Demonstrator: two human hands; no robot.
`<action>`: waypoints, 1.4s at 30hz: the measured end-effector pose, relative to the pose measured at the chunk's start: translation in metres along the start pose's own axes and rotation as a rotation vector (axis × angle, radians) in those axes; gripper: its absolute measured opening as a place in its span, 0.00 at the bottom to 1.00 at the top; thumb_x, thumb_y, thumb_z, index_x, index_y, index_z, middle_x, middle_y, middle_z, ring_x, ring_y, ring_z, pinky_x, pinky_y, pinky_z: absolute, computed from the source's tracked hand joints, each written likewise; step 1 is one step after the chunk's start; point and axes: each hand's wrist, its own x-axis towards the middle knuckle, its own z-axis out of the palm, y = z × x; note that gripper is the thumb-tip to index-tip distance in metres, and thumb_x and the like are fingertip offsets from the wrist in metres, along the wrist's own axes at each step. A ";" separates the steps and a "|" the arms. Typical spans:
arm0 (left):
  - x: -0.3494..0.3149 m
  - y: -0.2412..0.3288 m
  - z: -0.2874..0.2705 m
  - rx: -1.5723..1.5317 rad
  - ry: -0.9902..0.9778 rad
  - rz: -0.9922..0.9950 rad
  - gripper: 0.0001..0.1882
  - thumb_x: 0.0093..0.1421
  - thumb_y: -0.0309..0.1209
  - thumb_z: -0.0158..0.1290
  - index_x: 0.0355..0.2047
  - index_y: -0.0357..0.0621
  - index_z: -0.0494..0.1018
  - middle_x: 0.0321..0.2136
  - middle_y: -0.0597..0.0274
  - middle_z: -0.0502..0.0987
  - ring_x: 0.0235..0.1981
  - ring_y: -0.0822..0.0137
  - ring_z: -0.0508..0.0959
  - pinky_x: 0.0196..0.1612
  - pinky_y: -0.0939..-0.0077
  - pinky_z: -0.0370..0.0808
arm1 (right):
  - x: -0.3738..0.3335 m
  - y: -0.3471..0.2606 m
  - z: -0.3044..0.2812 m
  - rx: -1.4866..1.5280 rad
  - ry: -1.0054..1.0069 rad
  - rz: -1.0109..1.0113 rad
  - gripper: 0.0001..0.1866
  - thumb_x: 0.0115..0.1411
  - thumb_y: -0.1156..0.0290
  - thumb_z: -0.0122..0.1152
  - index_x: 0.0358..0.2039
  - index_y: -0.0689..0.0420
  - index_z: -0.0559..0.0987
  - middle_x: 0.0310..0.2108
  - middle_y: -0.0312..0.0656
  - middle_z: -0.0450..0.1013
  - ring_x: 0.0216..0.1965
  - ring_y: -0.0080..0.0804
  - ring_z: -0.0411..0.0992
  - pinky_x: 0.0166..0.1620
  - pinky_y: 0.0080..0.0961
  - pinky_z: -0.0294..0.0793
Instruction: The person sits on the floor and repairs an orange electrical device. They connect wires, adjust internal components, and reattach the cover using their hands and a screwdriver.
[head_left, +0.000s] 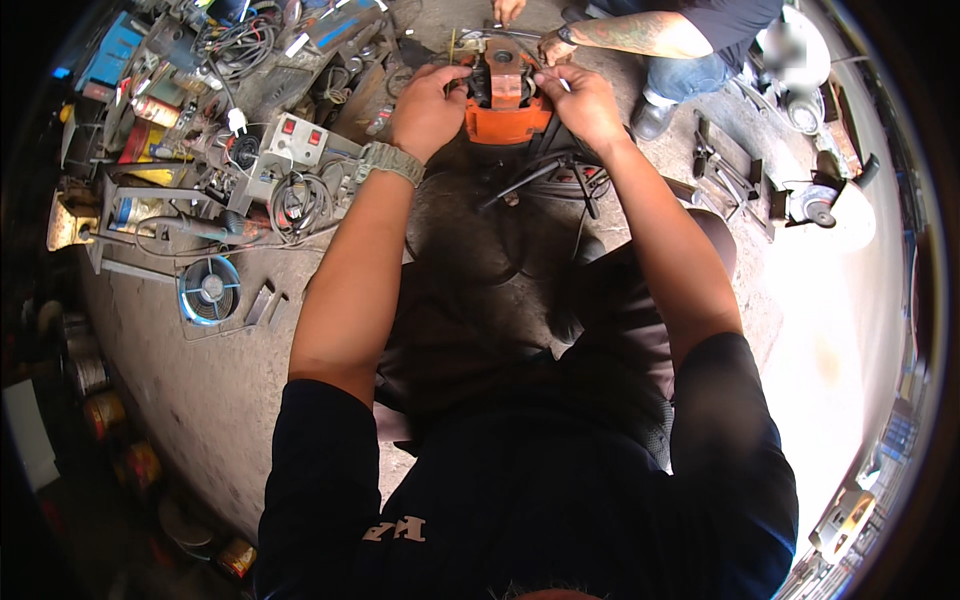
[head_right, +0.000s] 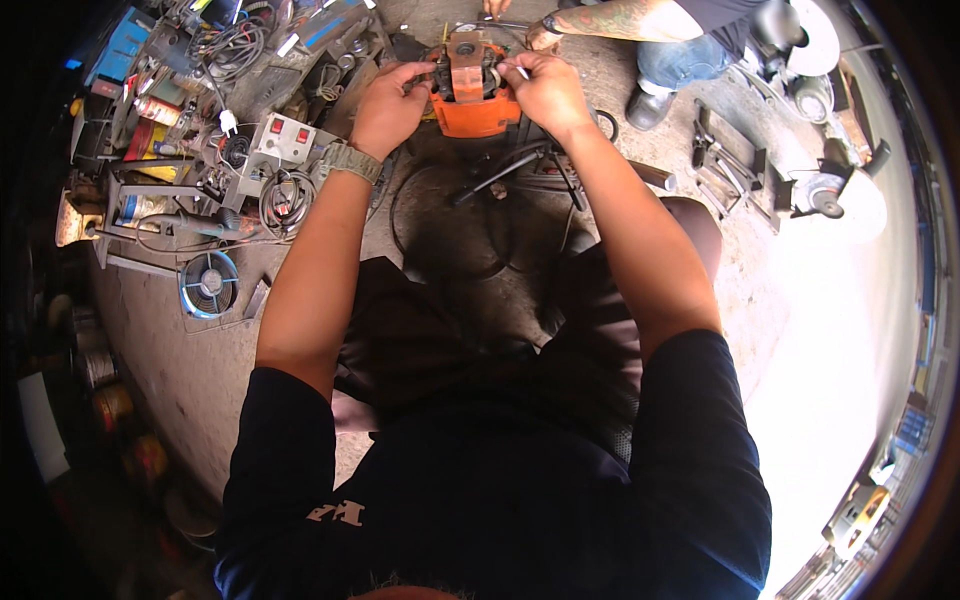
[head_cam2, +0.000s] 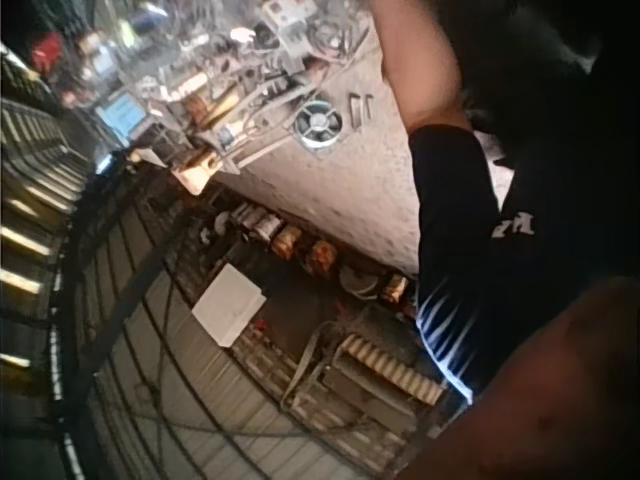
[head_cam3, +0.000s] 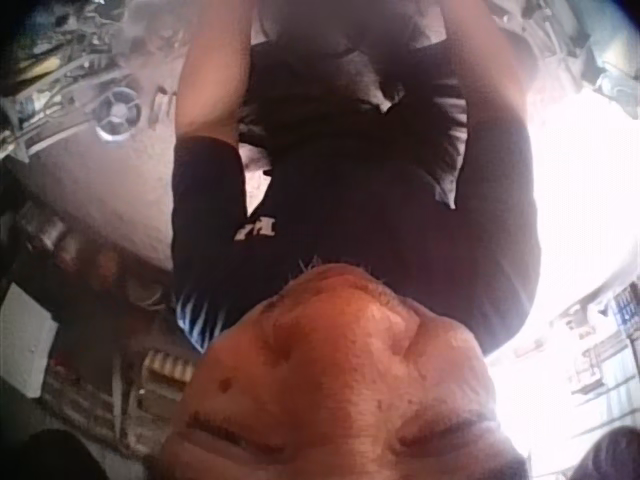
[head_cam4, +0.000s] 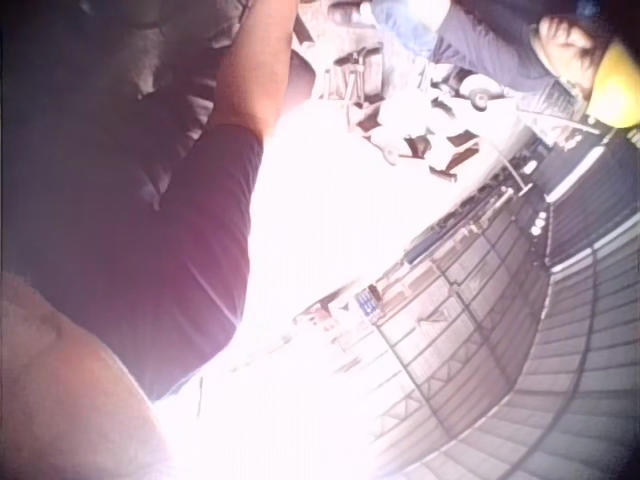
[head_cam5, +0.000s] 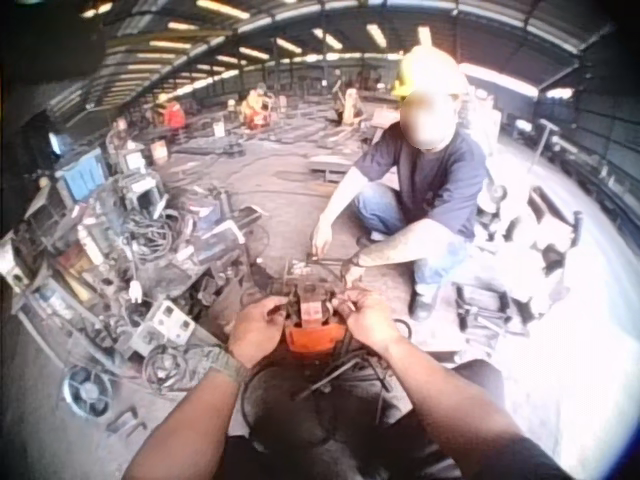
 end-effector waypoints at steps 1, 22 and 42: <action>0.001 0.000 0.002 -0.012 0.022 0.013 0.13 0.63 0.30 0.58 0.47 0.47 0.84 0.48 0.52 0.81 0.48 0.47 0.81 0.53 0.57 0.78 | -0.002 0.003 -0.001 -0.051 0.058 -0.048 0.12 0.66 0.60 0.67 0.42 0.54 0.88 0.39 0.49 0.84 0.40 0.48 0.83 0.47 0.36 0.81; 0.024 -0.028 0.043 -0.810 -0.105 -0.272 0.26 0.70 0.27 0.44 0.68 0.36 0.68 0.64 0.55 0.73 0.62 0.67 0.72 0.64 0.74 0.67 | -0.113 0.019 -0.122 -0.656 -0.016 0.195 0.18 0.66 0.48 0.66 0.38 0.49 0.89 0.28 0.54 0.81 0.35 0.55 0.82 0.42 0.46 0.80; -0.071 0.033 0.064 -0.959 0.186 -0.258 0.19 0.68 0.19 0.51 0.58 0.36 0.73 0.51 0.63 0.77 0.52 0.73 0.75 0.57 0.77 0.71 | -0.054 0.133 -0.175 -0.670 0.262 0.234 0.19 0.70 0.51 0.58 0.44 0.51 0.88 0.36 0.57 0.81 0.42 0.56 0.82 0.49 0.47 0.79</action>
